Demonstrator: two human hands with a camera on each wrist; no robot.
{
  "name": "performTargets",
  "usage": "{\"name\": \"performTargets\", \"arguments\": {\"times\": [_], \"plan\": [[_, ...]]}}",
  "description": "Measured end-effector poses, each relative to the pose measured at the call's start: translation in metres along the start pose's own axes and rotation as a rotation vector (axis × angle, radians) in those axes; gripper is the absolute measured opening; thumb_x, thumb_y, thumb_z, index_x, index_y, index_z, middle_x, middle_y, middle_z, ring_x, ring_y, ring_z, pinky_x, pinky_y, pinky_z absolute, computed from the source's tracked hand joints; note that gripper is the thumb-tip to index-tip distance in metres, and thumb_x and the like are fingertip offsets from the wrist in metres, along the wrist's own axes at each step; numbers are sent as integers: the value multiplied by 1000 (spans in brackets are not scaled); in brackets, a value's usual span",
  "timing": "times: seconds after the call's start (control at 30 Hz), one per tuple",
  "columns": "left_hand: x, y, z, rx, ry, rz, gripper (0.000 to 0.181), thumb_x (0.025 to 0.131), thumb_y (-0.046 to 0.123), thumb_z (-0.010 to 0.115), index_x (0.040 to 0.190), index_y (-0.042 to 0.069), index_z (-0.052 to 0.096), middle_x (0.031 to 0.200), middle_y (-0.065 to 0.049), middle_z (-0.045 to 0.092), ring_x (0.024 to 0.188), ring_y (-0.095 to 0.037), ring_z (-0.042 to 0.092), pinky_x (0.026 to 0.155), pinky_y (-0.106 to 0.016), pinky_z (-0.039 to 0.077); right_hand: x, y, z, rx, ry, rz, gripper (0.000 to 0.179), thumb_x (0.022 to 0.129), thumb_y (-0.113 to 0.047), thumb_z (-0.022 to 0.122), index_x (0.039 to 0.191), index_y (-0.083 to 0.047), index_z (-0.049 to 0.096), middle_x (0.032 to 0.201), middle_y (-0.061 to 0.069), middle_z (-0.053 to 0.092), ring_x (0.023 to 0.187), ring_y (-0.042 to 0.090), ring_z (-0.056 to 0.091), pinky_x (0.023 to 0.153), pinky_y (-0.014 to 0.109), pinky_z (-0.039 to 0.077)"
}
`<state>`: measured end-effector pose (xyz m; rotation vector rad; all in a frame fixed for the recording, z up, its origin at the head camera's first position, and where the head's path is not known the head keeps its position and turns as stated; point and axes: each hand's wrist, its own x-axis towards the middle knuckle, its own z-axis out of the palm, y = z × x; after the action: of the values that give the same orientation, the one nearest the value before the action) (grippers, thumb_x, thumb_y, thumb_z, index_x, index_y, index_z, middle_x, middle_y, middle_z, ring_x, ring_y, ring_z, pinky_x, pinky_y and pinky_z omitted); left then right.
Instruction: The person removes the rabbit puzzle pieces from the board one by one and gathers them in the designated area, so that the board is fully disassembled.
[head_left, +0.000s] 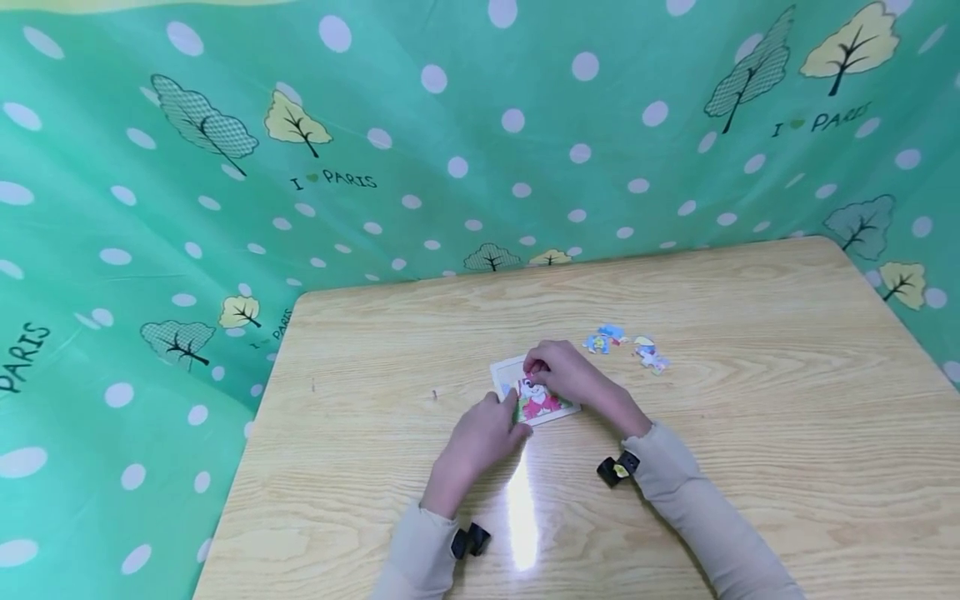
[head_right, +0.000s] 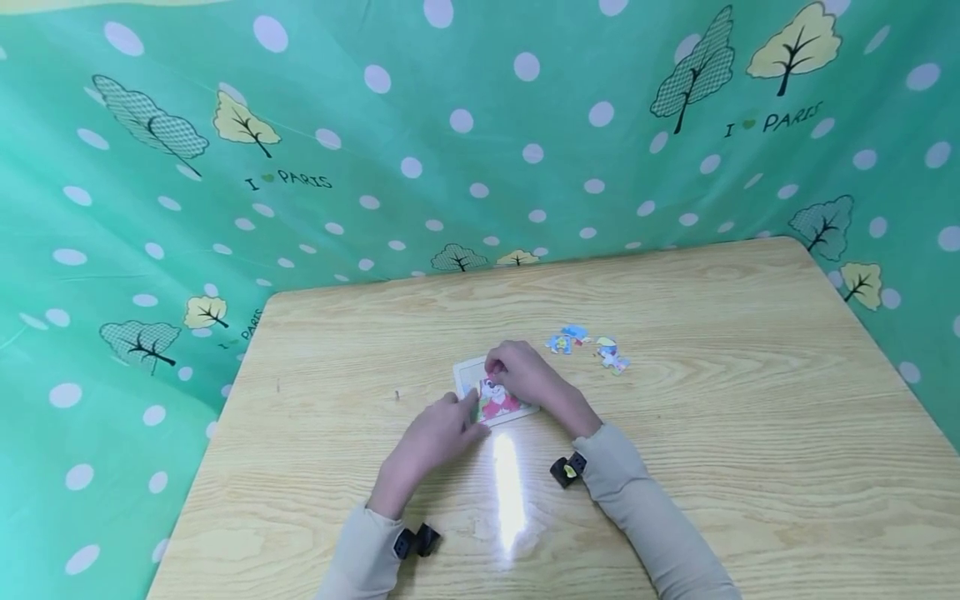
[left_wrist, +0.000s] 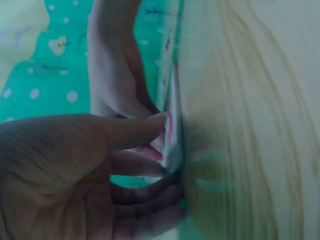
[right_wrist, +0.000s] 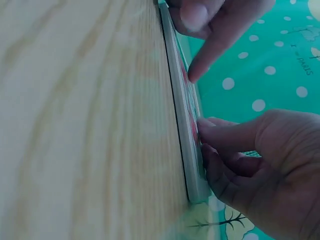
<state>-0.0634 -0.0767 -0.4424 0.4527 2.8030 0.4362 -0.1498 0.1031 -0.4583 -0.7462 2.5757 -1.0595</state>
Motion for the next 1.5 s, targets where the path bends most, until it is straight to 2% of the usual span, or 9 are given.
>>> {"name": "performTargets", "arguments": {"times": [0.13,0.2,0.3,0.37,0.5,0.9,1.03,1.23,1.5], "plan": [[-6,10,4,173,32,25,65,100,39,69,143,-8,54,122,-24,56,99,-30,58,78,-39,59,1,-1,-1,-9,-11,9,13,91,2,74,104,1,75,91,4,65,85,17,61,80,31,57],[-8,13,5,222,46,25,66,100,41,69,141,-8,53,132,-25,52,113,-34,56,87,-43,58,0,-2,-2,-10,-26,13,14,91,1,75,105,1,75,94,5,64,86,18,60,81,32,56],[-10,17,6,212,12,13,69,102,40,64,147,-9,47,151,-28,43,137,-40,47,105,-50,51,0,-4,-2,-13,-42,21,17,90,0,76,107,2,74,97,7,62,89,19,59,83,34,56],[-12,19,5,188,-22,6,72,103,40,62,152,-9,42,160,-30,35,146,-42,38,113,-53,44,-1,-4,-2,-12,-44,32,17,90,1,76,107,2,73,97,7,62,89,20,59,83,34,56],[-13,20,3,163,-50,10,70,105,40,59,155,-6,41,163,-30,30,149,-43,33,117,-54,39,-1,-6,-2,-23,-42,43,16,88,2,76,104,2,72,95,7,61,87,20,57,82,35,55],[-14,13,1,127,-88,85,67,102,46,63,156,10,48,161,-37,26,148,-50,30,117,-52,40,-2,-7,1,33,0,121,7,91,2,74,97,1,71,91,6,62,83,19,58,78,32,55],[-13,11,0,107,-120,87,68,100,49,65,158,19,47,162,-37,21,150,-51,27,117,-52,39,-1,-6,2,42,9,129,4,92,2,72,95,1,72,89,5,63,81,18,58,76,31,54],[-14,10,-1,95,-130,91,68,98,50,66,158,23,47,162,-38,19,150,-50,25,119,-53,36,0,-6,2,62,21,143,4,91,1,74,95,2,74,85,5,67,76,16,60,73,30,55],[-16,12,-1,78,-178,95,71,96,55,65,159,28,45,163,-39,14,152,-50,17,123,-51,30,-1,-5,1,81,19,141,7,92,-1,74,95,5,73,82,5,68,73,15,60,70,28,54]]}}
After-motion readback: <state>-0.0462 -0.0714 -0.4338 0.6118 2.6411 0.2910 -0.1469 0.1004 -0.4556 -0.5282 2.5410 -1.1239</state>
